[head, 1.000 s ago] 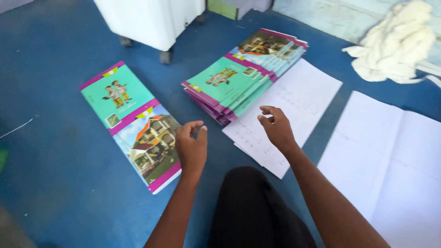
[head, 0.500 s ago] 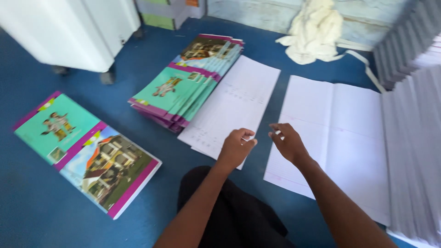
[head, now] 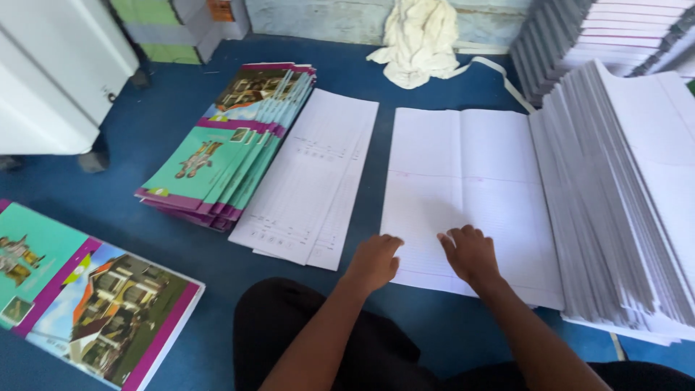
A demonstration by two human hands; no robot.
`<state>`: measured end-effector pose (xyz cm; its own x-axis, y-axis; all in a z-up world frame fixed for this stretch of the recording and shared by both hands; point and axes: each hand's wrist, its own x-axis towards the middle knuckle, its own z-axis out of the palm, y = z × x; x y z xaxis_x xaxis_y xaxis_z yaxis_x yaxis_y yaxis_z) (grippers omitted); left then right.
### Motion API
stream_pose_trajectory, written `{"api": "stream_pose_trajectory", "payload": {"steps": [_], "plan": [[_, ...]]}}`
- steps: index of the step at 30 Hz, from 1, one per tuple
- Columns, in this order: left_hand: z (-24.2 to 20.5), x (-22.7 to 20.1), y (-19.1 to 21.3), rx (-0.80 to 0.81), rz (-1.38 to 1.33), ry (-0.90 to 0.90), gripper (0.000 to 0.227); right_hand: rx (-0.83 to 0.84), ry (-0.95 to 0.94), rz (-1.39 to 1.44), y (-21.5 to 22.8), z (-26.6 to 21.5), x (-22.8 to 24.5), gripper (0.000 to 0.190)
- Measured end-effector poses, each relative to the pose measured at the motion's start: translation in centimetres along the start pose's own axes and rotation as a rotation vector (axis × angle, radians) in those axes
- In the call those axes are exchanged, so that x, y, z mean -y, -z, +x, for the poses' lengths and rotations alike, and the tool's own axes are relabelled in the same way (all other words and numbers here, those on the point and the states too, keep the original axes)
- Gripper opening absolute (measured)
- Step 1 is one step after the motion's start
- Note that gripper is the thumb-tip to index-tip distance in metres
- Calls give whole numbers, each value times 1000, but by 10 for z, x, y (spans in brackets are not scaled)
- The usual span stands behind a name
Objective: The person assembles books by inserting loose sheets of paper into book covers. They sit on the floor, pick up a cover, insert a stack of pages, and place the finished book on a growing pile.
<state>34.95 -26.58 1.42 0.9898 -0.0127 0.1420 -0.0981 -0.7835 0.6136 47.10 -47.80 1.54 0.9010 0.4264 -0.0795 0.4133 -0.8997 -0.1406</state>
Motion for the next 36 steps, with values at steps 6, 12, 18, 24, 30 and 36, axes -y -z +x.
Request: {"api": "stream_pose_trajectory", "payload": {"steps": [6, 12, 18, 24, 30, 36], "plan": [[-5, 5, -7, 23, -10, -16, 34, -123, 108, 35, -21, -26, -16, 45], [-7, 2, -10, 133, -3, 115, 34, -131, 57, 78, -25, -27, -13, 47], [-8, 2, -9, 152, -33, 165, 32, 3, -8, 240, -3, -22, -15, 45], [-7, 1, -8, 119, -74, 184, 32, -109, -84, 465, 53, -3, -27, 47], [-3, 1, -1, 95, -135, 243, 33, -369, -142, 351, 147, 2, -61, 40], [-2, -3, 0, 61, -110, 207, 31, -536, -131, 115, 210, -4, -139, 55]]}}
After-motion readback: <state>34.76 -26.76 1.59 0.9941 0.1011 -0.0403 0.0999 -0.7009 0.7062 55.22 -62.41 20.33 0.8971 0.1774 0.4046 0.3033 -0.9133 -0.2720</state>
